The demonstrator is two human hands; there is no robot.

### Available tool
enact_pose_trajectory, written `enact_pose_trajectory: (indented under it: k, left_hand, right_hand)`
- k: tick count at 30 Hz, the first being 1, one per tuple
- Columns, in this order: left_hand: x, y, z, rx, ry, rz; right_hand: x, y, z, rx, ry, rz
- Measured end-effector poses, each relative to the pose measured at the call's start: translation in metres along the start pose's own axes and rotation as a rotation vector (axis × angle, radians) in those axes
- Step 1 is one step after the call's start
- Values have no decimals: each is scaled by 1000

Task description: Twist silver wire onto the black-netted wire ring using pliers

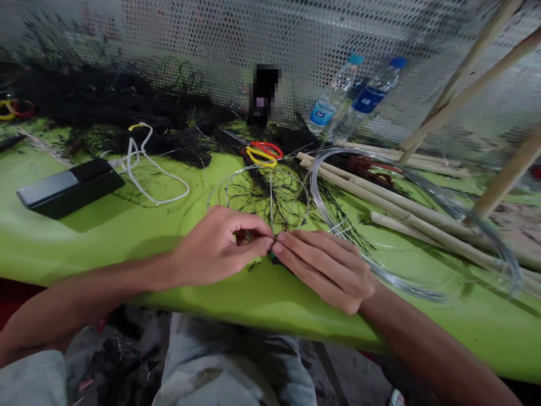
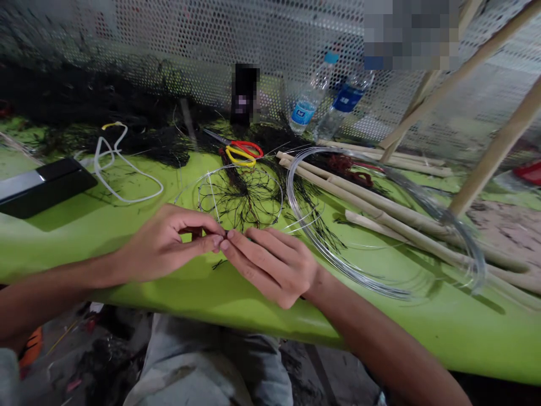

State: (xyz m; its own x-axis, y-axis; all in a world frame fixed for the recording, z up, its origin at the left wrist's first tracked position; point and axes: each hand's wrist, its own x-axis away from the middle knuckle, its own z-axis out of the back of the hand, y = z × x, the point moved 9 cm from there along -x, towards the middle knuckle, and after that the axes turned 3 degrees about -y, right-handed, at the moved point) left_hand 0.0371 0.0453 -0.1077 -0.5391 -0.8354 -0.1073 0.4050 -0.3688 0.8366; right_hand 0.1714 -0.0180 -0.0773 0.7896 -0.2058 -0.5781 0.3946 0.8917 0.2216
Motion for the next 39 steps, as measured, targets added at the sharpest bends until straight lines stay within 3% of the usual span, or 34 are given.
enact_pose_trajectory:
  k: [3,6,14,22,39]
  left_hand:
    - [0,2,2,-21,8,-23]
    - [1,3,2,-8,-3,-36]
    - [-1,1,1,-29,-67,-36]
    - [-2,5,1,-8,-98,-35]
    - [-2,21,2,-192,-47,-213]
  right_hand:
    - [0,-17,1,200,94,244]
    - [1,-18,0,263,117,275]
    - [-5,-23,-2,298,52,284]
    - [0,-12,-2,72,76,205]
    - [2,-9,-7,142,108,165]
